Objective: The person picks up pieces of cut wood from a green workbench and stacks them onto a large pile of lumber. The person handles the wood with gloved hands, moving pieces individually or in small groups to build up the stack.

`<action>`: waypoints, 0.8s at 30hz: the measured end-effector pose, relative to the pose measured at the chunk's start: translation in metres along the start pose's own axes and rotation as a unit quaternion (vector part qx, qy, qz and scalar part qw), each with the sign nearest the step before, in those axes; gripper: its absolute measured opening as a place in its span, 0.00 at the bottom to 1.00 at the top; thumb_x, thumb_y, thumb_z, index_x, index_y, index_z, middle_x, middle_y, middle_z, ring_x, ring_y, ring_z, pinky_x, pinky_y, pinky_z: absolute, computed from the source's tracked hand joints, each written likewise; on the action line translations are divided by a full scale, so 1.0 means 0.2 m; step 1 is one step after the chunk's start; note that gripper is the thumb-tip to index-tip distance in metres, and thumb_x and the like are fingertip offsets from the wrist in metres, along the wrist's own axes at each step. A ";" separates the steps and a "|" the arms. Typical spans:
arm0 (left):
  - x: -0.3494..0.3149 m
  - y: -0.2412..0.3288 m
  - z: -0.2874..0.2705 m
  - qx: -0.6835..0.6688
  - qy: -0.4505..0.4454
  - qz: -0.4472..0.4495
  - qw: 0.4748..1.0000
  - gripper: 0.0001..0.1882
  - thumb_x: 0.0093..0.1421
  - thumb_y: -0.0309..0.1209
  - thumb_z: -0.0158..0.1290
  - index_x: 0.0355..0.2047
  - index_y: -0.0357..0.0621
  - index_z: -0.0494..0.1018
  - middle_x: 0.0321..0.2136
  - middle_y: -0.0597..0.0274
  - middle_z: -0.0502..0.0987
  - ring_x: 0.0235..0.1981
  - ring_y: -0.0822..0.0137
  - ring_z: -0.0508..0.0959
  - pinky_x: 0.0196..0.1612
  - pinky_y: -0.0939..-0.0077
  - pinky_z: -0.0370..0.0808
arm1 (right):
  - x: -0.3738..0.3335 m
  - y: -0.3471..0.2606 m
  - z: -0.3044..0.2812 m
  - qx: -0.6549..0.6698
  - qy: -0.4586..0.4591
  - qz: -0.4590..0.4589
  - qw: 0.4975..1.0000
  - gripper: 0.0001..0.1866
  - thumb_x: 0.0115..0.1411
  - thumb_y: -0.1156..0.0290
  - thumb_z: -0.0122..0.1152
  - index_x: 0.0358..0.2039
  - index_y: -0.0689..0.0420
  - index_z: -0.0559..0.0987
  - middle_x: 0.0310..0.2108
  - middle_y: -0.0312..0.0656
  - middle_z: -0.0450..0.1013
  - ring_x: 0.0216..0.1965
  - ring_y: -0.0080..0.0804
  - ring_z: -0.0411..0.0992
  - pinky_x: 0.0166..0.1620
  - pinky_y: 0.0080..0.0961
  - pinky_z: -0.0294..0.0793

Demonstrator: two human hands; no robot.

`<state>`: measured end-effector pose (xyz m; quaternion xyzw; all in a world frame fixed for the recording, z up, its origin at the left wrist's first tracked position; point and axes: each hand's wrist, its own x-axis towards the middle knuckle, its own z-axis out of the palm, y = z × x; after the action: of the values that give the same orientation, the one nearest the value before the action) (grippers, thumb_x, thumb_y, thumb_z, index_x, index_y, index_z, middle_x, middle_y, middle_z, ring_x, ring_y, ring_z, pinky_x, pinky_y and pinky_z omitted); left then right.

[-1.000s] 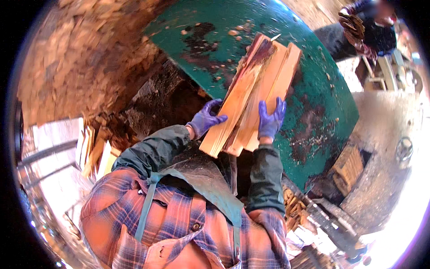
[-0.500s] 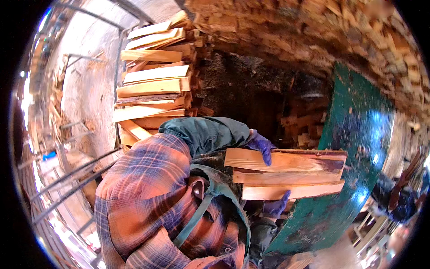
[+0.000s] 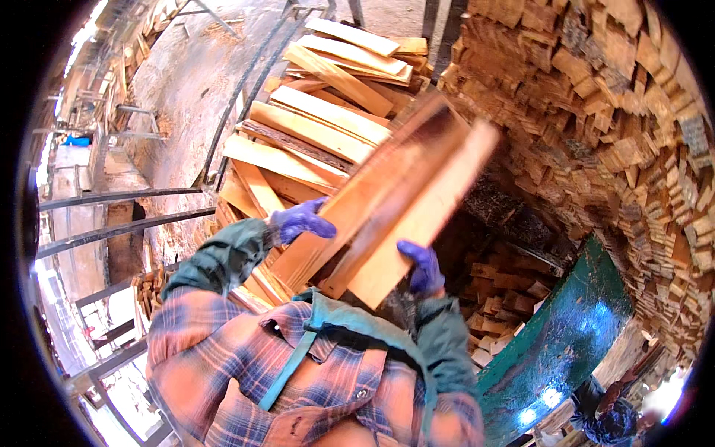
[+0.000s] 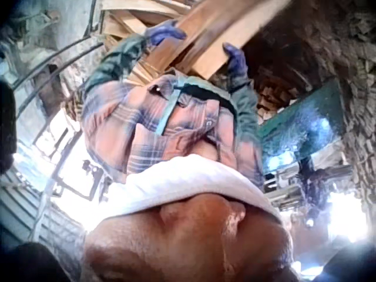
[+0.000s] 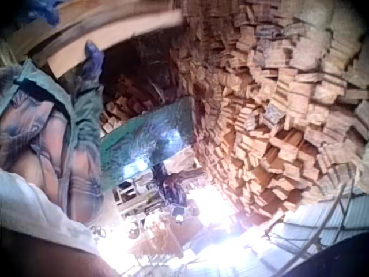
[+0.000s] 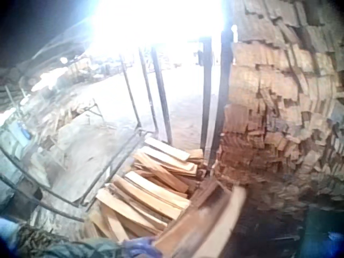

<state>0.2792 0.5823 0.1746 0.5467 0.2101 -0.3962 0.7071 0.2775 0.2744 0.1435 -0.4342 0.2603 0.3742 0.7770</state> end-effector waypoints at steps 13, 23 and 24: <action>0.93 0.09 -0.32 -0.314 0.225 0.155 0.909 0.21 0.64 0.45 0.53 0.52 0.48 0.70 0.49 0.58 0.76 0.51 0.56 0.73 0.51 0.59 0.71 | 0.90 -0.58 0.11 -0.693 0.057 -0.176 0.697 0.36 0.50 0.58 0.62 0.59 0.59 0.70 0.52 0.57 0.73 0.53 0.48 0.72 0.56 0.35 0.70; 1.10 -0.66 1.46 0.082 -0.347 -0.262 0.897 0.21 0.71 0.40 0.39 0.60 0.48 0.66 0.53 0.50 0.74 0.52 0.53 0.75 0.56 0.58 0.73 | -0.81 1.11 -1.15 0.237 0.217 -0.304 0.897 0.28 0.66 0.58 0.56 0.62 0.56 0.66 0.47 0.42 0.77 0.46 0.33 0.76 0.45 0.28 0.75; 1.06 -0.71 1.69 0.182 -0.341 -0.231 0.893 0.21 0.70 0.40 0.42 0.60 0.48 0.66 0.53 0.50 0.75 0.52 0.54 0.76 0.55 0.58 0.73 | -1.07 1.07 -1.10 0.294 0.300 -0.270 0.866 0.26 0.65 0.58 0.56 0.61 0.55 0.68 0.47 0.42 0.77 0.45 0.32 0.76 0.45 0.29 0.75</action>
<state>0.2472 0.1830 0.0398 0.4335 0.0008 -0.7419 0.5115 -0.0381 0.0810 0.0899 -0.3300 0.4516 -0.0928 0.8237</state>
